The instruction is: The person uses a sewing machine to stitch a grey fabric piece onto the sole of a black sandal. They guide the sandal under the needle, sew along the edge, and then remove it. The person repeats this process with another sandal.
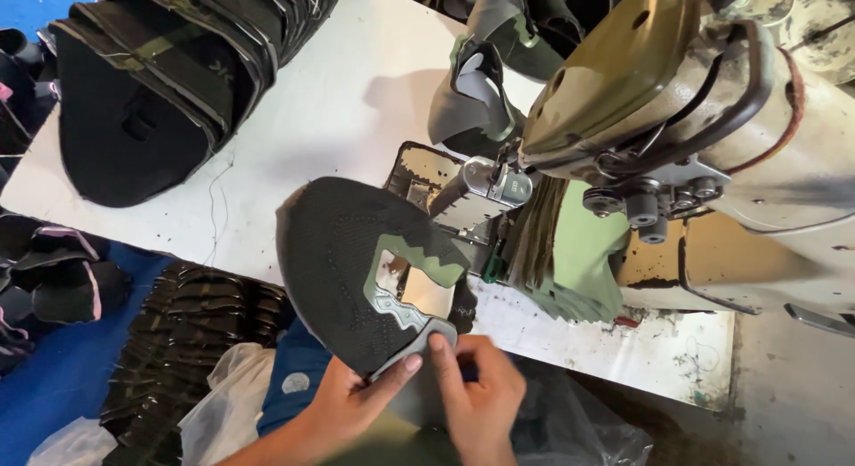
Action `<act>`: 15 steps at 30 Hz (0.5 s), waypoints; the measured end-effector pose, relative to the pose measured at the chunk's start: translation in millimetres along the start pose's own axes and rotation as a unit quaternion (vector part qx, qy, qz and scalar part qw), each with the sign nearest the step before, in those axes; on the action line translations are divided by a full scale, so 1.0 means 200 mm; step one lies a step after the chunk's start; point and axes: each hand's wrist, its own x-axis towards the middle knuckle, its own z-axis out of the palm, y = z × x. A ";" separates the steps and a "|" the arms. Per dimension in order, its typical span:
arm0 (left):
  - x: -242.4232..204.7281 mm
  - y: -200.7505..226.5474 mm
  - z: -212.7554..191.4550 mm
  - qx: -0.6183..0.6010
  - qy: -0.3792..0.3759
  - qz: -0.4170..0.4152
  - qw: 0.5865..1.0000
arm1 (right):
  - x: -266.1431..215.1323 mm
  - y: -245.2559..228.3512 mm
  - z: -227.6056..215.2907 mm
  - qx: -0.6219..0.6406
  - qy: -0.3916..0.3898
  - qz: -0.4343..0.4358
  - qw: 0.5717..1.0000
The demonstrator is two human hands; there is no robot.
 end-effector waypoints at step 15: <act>0.32 0.10 0.04 0.168 0.006 0.143 0.975 | 0.32 0.10 0.10 0.215 0.009 -0.072 0.974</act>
